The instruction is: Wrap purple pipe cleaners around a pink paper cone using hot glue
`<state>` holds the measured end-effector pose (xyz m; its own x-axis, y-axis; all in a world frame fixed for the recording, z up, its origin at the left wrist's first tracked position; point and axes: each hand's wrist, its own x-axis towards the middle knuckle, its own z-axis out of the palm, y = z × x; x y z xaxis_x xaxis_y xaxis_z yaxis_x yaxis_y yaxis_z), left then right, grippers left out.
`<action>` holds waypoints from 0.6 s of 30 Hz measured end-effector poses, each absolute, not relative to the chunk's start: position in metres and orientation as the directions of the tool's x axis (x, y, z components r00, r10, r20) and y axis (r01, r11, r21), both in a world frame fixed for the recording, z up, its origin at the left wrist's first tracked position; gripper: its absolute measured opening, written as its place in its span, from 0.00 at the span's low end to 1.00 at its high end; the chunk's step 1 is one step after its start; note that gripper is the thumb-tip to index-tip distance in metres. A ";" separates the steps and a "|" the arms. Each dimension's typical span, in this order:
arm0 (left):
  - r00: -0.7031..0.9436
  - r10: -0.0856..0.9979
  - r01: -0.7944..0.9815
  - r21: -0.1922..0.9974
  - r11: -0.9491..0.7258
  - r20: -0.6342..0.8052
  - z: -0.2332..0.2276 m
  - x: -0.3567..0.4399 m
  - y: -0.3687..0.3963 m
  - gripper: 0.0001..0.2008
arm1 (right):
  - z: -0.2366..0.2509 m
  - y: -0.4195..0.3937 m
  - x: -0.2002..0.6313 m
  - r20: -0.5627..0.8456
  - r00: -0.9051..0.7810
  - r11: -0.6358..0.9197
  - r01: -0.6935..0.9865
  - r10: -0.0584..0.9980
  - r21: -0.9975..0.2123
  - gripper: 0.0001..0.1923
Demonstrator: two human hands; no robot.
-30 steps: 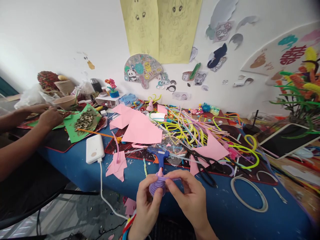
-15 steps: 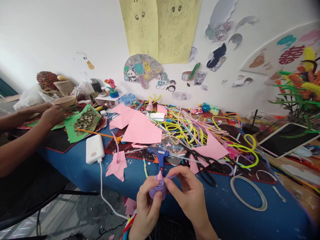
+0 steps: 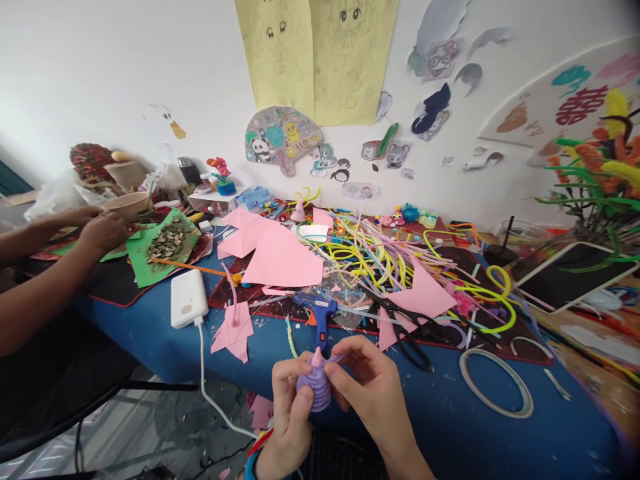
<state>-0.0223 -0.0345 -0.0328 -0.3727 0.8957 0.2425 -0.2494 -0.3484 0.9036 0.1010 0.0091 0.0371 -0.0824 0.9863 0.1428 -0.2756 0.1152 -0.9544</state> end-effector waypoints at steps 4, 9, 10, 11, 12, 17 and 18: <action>-0.242 0.951 -0.416 0.865 -0.281 0.193 -0.025 -0.015 -0.034 0.11 | 0.041 0.004 0.097 0.291 0.067 0.298 -0.134 0.954 -0.945 0.05; -0.314 0.921 -0.332 0.883 -0.333 0.230 -0.029 -0.016 -0.031 0.14 | 0.038 0.000 0.094 0.456 0.099 0.462 -0.061 0.885 -0.885 0.08; -0.314 0.918 -0.315 0.886 -0.340 0.241 -0.030 -0.017 -0.031 0.14 | 0.037 0.000 0.093 0.493 0.110 0.501 -0.052 0.863 -0.864 0.09; -0.304 0.919 -0.311 0.885 -0.346 0.252 -0.030 -0.018 -0.030 0.13 | 0.037 0.000 0.092 0.534 0.122 0.542 -0.041 0.837 -0.840 0.10; -0.287 0.921 -0.319 0.881 -0.350 0.263 -0.029 -0.019 -0.030 0.11 | 0.037 -0.001 0.092 0.573 0.129 0.581 -0.031 0.809 -0.813 0.10; -0.222 0.942 -0.385 0.865 -0.322 0.252 -0.014 -0.016 -0.028 0.10 | 0.035 -0.002 0.087 0.710 0.148 0.716 0.019 0.689 -0.698 0.15; -0.240 0.939 -0.383 0.865 -0.324 0.245 -0.011 -0.014 -0.028 0.10 | 0.035 -0.003 0.086 0.720 0.158 0.726 0.031 0.675 -0.687 0.15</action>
